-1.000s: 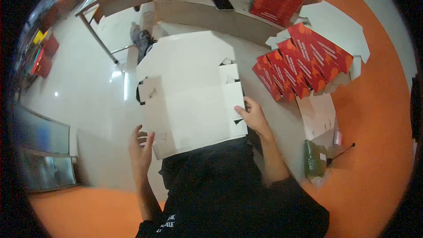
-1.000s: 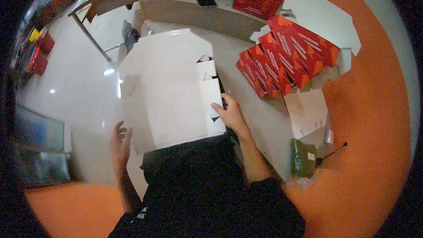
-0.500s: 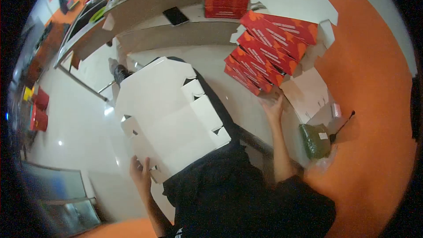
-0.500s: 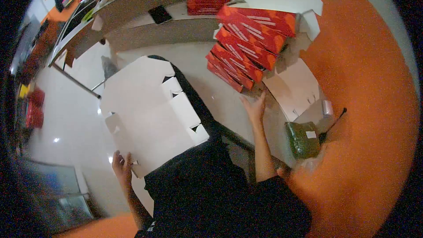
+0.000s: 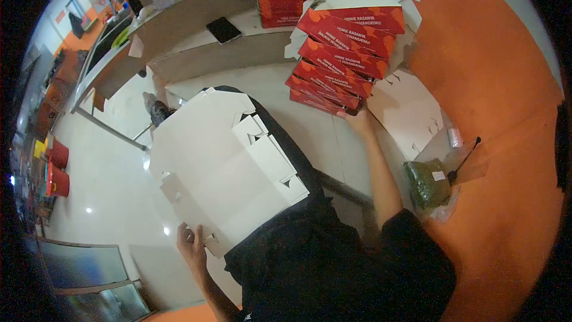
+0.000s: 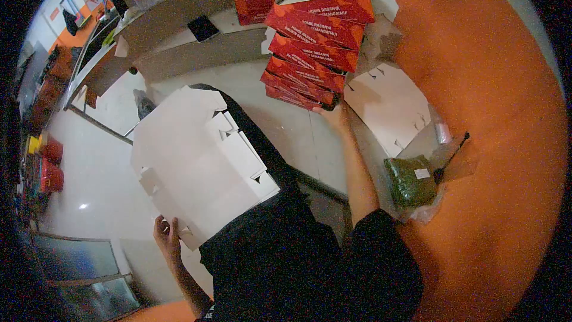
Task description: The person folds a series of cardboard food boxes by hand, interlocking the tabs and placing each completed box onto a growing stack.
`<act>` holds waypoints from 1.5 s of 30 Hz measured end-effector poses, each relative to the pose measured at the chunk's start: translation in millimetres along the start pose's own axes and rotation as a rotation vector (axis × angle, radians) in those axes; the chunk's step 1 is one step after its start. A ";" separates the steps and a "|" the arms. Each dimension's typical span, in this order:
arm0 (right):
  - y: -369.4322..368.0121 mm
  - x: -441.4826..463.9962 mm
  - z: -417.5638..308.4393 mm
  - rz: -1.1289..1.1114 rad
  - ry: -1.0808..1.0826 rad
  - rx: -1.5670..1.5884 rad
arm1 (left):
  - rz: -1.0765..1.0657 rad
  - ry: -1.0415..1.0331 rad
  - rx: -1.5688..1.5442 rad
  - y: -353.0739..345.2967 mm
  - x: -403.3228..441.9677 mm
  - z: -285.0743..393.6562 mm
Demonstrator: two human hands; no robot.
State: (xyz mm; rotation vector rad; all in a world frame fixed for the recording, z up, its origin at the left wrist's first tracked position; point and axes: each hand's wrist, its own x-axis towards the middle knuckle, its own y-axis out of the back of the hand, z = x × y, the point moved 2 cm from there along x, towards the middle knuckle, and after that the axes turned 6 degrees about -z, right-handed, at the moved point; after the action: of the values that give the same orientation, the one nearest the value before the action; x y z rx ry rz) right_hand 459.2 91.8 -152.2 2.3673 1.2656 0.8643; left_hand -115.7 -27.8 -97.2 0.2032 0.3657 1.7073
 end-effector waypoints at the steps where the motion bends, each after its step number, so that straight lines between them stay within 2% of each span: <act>1: -0.2 6.3 2.0 -0.022 0.058 0.063 | -0.001 0.001 -0.005 -1.0 -0.3 -0.5; 3: 0.2 17.8 2.8 -0.068 0.172 0.191 | 0.006 0.002 -0.005 -4.1 -2.5 -0.8; 9: 4.2 44.6 1.6 -0.312 0.012 0.045 | 0.009 -0.009 -0.009 -13.3 -10.8 -7.3; 15: -19.5 75.0 37.3 -0.296 0.069 -0.056 | 0.017 -0.008 0.003 -19.3 -11.9 -15.7; 18: -33.2 86.5 40.0 -0.050 0.115 -0.032 | 0.007 -0.004 -0.008 -23.7 -13.1 -11.9; 21: -40.3 92.3 35.3 -0.029 0.050 -0.219 | -0.007 -0.039 -0.009 -23.4 -12.7 -13.6; 24: -56.8 98.6 37.6 0.041 0.008 -0.132 | -0.010 -0.045 -0.014 -23.1 -14.2 -15.3; 27: -71.4 107.7 46.4 0.000 -0.141 -0.072 | 0.004 -0.036 -0.023 -23.8 -14.9 -14.9; 30: -63.4 94.8 7.5 0.068 -0.311 -0.194 | -0.009 -0.044 -0.042 -23.2 -14.9 -13.4; 33: -74.6 81.2 13.0 0.313 -0.037 -0.150 | 0.001 -0.079 -0.046 -24.9 -16.7 -9.5; 35: -70.9 46.5 -18.4 -0.009 -0.152 -0.040 | 0.013 -0.082 -0.027 -20.2 -16.6 -2.7; 36: -70.2 23.1 -40.9 -0.122 -0.111 0.043 | 0.015 -0.076 -0.011 -16.4 -15.8 3.0; 37: -70.5 -4.4 -72.5 -0.235 -0.074 0.122 | 0.013 -0.068 0.005 -9.4 -12.2 8.8; 38: -62.3 -37.1 -118.9 -0.251 -0.036 0.193 | 0.040 -0.086 -0.019 -9.3 -11.2 9.2; 39: -52.4 -69.3 -162.9 -0.355 -0.131 0.370 | 0.067 -0.107 -0.043 -10.6 -10.1 7.6; 41: -49.8 -103.1 -184.0 -0.629 -0.082 0.287 | 0.074 -0.123 -0.057 -11.5 -10.7 6.7; 43: -55.5 -120.1 -188.3 -0.548 0.061 0.190 | 0.042 -0.112 -0.052 -10.4 -8.4 8.4; 45: -57.2 -127.9 -190.9 -0.474 0.001 0.230 | 0.058 -0.103 -0.071 -11.2 -8.8 5.2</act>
State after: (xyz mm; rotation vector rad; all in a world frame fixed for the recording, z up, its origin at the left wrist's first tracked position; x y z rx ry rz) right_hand 245.7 16.8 -82.5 2.0742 1.9056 0.5949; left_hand -102.1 -34.3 -95.7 0.2509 0.2247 1.7563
